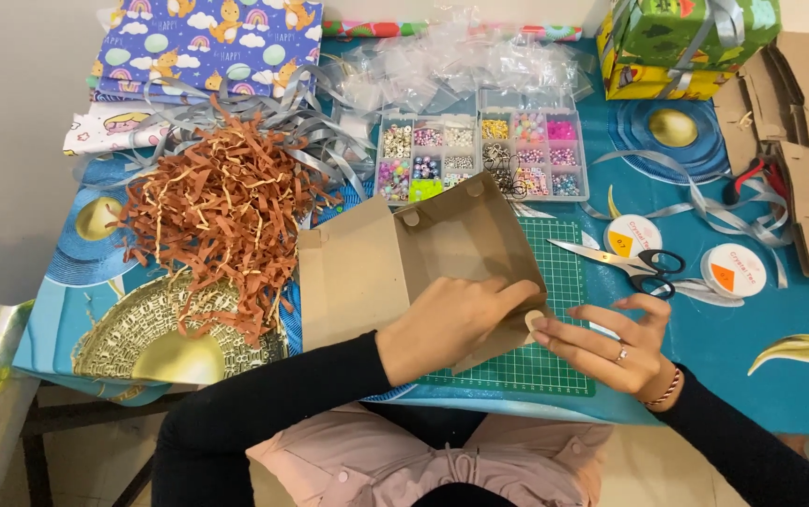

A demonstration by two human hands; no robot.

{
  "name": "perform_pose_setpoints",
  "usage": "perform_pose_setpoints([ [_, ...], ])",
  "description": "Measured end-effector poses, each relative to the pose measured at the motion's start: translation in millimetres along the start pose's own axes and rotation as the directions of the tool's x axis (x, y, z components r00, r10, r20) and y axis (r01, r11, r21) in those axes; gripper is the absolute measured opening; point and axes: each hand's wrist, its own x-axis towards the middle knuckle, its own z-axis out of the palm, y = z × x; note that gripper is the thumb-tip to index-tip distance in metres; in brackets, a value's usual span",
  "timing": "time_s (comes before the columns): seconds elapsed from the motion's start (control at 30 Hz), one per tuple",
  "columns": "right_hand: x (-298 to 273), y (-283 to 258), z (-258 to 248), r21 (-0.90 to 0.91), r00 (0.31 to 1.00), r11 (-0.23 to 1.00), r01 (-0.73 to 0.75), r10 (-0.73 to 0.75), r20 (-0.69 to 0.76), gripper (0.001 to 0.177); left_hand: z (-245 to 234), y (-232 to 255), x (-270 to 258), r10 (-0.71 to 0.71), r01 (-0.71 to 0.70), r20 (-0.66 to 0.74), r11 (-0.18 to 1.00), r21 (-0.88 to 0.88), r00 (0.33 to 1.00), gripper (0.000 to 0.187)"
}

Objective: Folding a small cardboard box, filling it with decorative shredded paper and small jewelry items, and closing the box.

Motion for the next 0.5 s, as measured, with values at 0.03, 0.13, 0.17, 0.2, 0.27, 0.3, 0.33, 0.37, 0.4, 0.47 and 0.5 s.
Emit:
perform_pose_setpoints([
  [0.03, 2, 0, 2, -0.005, 1.0, 1.0, -0.02, 0.02, -0.016, 0.02, -3, 2, 1, 0.016, -0.016, -0.008, 1.0, -0.008, 1.0, 0.047],
  [0.13, 2, -3, 7, -0.021, 1.0, 0.999, -0.026, 0.026, 0.005, 0.021, 10, 5, -9, 0.041, -0.03, -0.072, 0.989, 0.146, 0.997, 0.031],
  [0.17, 6, -5, 7, -0.022, 1.0, 1.0, -0.023, 0.023, 0.004, 0.021, 11, 4, -10, 0.041, -0.029, -0.075, 0.989, 0.148, 0.996, 0.031],
  [0.2, 10, -6, 8, -0.03, 0.998, 0.998, -0.056, 0.056, 0.003, 0.022, 13, 3, -11, 0.048, -0.029, -0.096, 0.98, 0.197, 0.994, 0.03],
  [0.27, 17, -8, 9, -0.035, 0.996, 0.995, -0.089, 0.09, 0.003, 0.022, 11, 4, -12, 0.053, -0.024, -0.116, 0.97, 0.243, 0.992, 0.03],
  [0.3, 20, -8, 9, -0.038, 0.995, 0.994, -0.1, 0.1, 0.014, 0.021, 7, 6, -12, 0.036, -0.014, -0.086, 0.969, 0.248, 0.996, 0.037],
  [0.33, 23, -7, 9, -0.04, 0.993, 0.993, -0.11, 0.111, 0.026, 0.02, 3, 8, -12, 0.019, -0.004, -0.056, 0.968, 0.252, 0.998, 0.045],
  [0.37, 25, -8, 9, -0.041, 0.993, 0.993, -0.112, 0.113, 0.027, 0.02, 2, 9, -12, 0.02, -0.006, -0.055, 0.968, 0.251, 0.998, 0.045],
  [0.4, 26, -9, 8, -0.045, 0.993, 0.992, -0.116, 0.117, 0.025, 0.021, 2, 9, -12, 0.028, -0.013, -0.055, 0.969, 0.248, 0.998, 0.043],
  [0.47, 26, -9, 8, -0.051, 0.993, 0.992, -0.116, 0.117, 0.021, 0.021, 4, 9, -11, 0.037, -0.022, -0.058, 0.969, 0.248, 0.998, 0.041],
  [0.5, 26, -9, 8, -0.056, 0.992, 0.991, -0.12, 0.122, 0.027, 0.02, 6, 8, -10, 0.05, -0.036, -0.05, 0.971, 0.237, 0.998, 0.043],
])
